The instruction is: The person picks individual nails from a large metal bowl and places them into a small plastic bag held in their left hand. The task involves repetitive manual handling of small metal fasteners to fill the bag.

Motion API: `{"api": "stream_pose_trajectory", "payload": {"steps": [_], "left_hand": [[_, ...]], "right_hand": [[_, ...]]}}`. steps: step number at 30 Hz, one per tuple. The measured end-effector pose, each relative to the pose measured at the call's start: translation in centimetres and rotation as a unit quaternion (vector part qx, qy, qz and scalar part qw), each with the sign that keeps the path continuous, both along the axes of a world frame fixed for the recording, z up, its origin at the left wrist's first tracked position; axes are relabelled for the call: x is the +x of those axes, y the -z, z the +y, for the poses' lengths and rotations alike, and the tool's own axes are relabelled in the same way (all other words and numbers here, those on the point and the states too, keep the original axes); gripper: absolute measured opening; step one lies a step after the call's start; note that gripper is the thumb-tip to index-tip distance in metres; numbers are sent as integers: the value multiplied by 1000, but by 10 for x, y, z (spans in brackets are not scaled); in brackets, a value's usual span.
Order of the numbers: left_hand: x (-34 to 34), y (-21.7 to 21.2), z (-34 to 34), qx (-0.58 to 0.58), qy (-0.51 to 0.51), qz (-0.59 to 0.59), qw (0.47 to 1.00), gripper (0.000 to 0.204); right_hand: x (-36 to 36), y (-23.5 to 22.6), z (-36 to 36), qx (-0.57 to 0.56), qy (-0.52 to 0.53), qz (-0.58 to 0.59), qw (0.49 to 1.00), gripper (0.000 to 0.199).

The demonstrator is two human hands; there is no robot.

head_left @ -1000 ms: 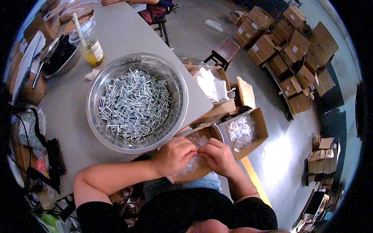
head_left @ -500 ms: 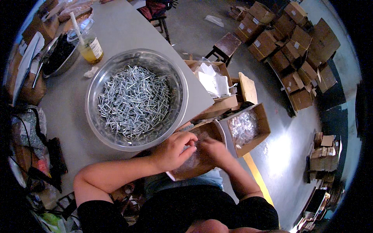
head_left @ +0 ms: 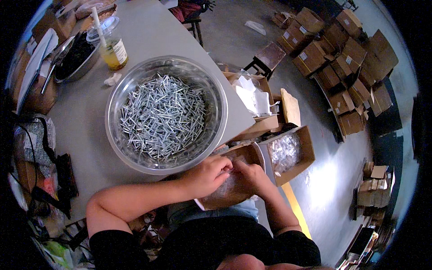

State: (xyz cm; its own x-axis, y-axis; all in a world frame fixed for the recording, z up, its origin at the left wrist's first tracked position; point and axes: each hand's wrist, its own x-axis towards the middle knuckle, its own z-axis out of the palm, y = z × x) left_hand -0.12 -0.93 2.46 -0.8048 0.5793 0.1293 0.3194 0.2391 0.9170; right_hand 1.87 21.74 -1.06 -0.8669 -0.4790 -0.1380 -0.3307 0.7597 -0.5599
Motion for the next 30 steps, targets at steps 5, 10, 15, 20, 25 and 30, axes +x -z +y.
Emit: {"api": "stream_pose_trajectory", "payload": {"steps": [5, 10, 15, 20, 25, 30], "left_hand": [[4, 5, 1, -28, 8, 29, 999, 20], [2, 9, -2, 43, 9, 28, 999, 20], [5, 14, 6, 195, -17, -153, 969, 20], [6, 45, 13, 193, -49, -110, 974, 19], [8, 34, 13, 59, -18, 12, 998, 17], [7, 33, 15, 34, -5, 28, 999, 26]], "right_hand": [[-1, -54, -15, -1, 65, -35, 997, 18], [-18, -90, -23, -56, 29, -17, 998, 21], [-35, -111, -36, -57, -12, 23, 998, 20], [-50, -128, -45, -108, -45, 51, 992, 14], [-77, -148, -94, -122, -130, 161, 971, 16], [-105, -140, -155, -56, -244, 168, 953, 23]]}}
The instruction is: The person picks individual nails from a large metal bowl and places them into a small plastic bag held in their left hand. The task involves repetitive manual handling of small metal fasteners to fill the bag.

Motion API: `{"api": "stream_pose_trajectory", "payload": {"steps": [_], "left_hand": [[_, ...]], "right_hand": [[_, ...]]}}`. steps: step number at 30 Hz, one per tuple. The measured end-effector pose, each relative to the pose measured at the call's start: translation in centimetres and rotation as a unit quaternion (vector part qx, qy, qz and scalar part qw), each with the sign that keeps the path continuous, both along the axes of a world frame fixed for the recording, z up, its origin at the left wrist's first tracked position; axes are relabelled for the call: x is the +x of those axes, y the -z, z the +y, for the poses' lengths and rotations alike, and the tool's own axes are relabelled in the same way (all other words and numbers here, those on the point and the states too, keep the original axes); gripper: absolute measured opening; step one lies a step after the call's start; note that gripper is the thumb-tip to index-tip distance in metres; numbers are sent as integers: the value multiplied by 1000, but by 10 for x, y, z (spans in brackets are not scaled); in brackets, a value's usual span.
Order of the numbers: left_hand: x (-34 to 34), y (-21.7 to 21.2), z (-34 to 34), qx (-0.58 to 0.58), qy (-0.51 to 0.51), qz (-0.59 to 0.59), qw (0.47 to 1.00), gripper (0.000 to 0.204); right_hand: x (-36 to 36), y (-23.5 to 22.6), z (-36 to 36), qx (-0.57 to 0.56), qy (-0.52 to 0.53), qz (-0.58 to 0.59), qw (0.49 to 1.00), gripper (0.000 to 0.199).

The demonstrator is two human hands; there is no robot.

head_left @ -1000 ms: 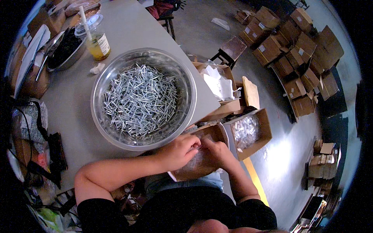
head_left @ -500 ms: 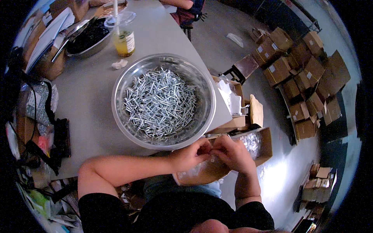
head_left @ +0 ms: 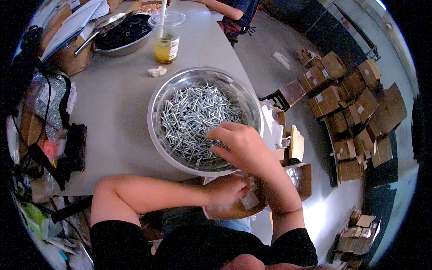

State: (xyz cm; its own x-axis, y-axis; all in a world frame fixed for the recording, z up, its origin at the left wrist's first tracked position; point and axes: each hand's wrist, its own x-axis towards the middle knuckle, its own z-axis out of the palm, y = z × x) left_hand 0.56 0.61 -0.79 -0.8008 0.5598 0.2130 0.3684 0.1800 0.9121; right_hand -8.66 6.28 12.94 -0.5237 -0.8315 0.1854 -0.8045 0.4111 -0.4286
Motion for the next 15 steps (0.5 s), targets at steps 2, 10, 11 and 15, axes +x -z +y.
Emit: {"api": "stream_pose_trajectory", "payload": {"steps": [2, 10, 11, 15], "left_hand": [[-1, 5, 1, -21, 13, 25, 999, 27], [-4, 4, 0, 50, 29, 31, 998, 29], [-5, 5, 1, 59, 22, 46, 997, 29], [-5, -2, -3, 28, 41, 34, 998, 28]], "right_hand": [[-8, 4, -12, 46, -7, 2, 999, 24], [-19, 20, -12, 43, -10, 23, 999, 12], [-18, 19, -12, 45, -5, 27, 999, 11], [-15, 11, -11, 24, -3, 34, 999, 8]]}}
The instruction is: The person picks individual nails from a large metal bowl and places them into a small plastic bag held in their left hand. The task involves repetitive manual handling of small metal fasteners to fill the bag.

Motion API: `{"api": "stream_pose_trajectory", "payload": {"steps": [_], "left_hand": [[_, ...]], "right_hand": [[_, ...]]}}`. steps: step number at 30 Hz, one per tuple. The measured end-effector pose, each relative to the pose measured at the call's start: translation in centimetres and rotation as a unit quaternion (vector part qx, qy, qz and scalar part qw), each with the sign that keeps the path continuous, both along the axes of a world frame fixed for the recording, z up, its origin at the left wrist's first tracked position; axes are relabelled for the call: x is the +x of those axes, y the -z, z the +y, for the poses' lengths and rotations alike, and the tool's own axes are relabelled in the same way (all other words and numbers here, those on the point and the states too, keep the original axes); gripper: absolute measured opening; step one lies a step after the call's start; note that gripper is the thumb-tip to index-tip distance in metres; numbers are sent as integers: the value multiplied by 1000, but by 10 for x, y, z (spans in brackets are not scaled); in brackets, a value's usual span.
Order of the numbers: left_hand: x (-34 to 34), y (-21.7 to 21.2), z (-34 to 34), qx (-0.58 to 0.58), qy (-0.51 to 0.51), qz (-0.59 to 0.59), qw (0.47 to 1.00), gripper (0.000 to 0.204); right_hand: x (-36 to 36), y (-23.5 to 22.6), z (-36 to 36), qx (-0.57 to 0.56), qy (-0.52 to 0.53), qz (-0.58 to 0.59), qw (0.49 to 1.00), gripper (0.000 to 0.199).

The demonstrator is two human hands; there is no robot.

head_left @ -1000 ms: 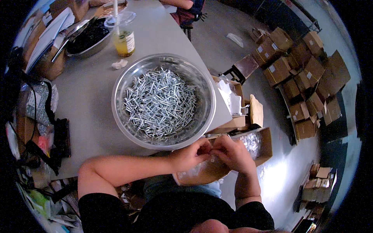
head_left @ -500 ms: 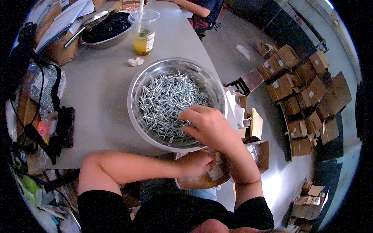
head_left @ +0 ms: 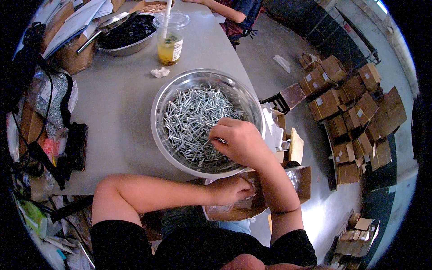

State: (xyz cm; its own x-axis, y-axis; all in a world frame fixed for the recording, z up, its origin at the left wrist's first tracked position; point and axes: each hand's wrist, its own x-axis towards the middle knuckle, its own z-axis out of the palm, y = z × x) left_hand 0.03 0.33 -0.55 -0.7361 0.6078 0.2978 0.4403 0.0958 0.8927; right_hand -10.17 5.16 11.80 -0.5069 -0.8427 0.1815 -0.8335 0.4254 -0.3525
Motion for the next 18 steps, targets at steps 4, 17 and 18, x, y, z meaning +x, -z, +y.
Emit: {"api": "stream_pose_trajectory", "payload": {"steps": [4, 17, 18], "left_hand": [[-2, -27, -9, -88, 69, -86, 990, 27], [-1, 14, 4, 21, 35, -127, 991, 26], [0, 11, 3, 15, 34, -145, 989, 24]], "right_hand": [[-1, -7, 10, -19, -20, -22, 999, 7], [4, -12, 14, 66, 18, 18, 998, 14], [7, -13, 14, 75, 3, 24, 997, 15]]}}
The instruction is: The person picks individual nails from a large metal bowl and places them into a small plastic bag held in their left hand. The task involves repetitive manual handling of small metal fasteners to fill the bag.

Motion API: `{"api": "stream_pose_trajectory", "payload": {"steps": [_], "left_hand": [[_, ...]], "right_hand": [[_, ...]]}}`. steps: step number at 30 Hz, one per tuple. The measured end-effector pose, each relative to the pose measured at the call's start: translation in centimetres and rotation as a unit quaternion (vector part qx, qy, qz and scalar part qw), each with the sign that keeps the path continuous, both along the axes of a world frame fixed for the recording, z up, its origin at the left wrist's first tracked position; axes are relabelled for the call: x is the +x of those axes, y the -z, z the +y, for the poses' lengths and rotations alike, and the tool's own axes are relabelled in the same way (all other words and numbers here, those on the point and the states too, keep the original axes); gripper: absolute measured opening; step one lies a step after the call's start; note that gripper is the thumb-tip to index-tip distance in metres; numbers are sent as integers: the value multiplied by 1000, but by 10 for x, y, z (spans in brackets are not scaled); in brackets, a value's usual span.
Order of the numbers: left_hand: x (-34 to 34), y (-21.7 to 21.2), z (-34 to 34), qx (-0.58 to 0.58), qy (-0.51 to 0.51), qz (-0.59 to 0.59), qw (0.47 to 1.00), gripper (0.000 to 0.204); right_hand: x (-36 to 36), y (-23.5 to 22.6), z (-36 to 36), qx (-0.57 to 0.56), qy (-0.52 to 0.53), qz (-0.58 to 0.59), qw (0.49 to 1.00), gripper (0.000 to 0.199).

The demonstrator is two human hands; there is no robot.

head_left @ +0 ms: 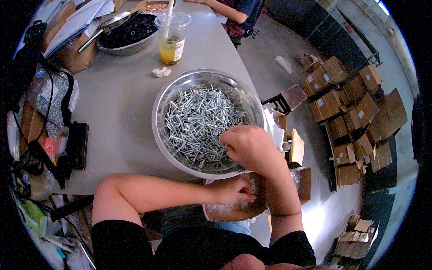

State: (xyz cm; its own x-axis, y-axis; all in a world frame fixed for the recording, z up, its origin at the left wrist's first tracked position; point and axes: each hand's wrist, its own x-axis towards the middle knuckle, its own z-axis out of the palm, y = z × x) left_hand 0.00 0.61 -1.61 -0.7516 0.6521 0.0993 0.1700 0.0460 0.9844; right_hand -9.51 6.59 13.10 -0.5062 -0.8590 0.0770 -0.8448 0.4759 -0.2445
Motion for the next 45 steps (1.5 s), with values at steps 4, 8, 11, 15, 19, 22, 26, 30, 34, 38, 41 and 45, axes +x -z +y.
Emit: {"api": "stream_pose_trajectory", "payload": {"steps": [4, 8, 11, 15, 19, 22, 26, 30, 34, 38, 41, 45], "left_hand": [[-3, -27, -9, -13, -7, -55, 998, 20], [-2, -8, -3, 11, -8, 73, 997, 19], [-2, -7, -2, 0, 2, 54, 999, 21], [-1, -9, -1, -4, 6, 46, 999, 27], [1, -15, -2, 18, -20, 35, 999, 38], [-2, -22, -6, -22, 6, 55, 998, 44], [-3, -23, -6, -16, 28, -11, 999, 46], [-4, -22, -6, -21, 20, -7, 1000, 45], [-4, -10, 0, 16, 7, -15, 1000, 43], [-2, -18, -2, 31, -34, -29, 999, 41], [-3, -21, -3, 0, -24, -32, 999, 39], [-4, -6, 1, 83, -46, -16, 995, 38]], "right_hand": [[4, 3, -5, 33, -65, -12, 997, 22], [-4, 8, -8, 55, -98, -35, 993, 26], [-5, 9, -10, 35, -115, -48, 992, 23], [-4, 4, -17, 32, -132, -45, 990, 12], [-6, 14, -18, 21, -132, -35, 990, 12], [-10, 13, -15, 22, -135, -61, 989, 11], [-15, 16, -9, -61, -144, -85, 984, 9], [-11, 15, -13, -32, -156, -77, 984, 9], [-8, 19, -22, 33, -109, -59, 992, 9], [-6, 10, -18, 2, -117, -71, 991, 11], [-2, -8, 6, -100, -90, -109, 985, 12], [23, -23, 59, -200, -44, -198, 959, 17]]}}
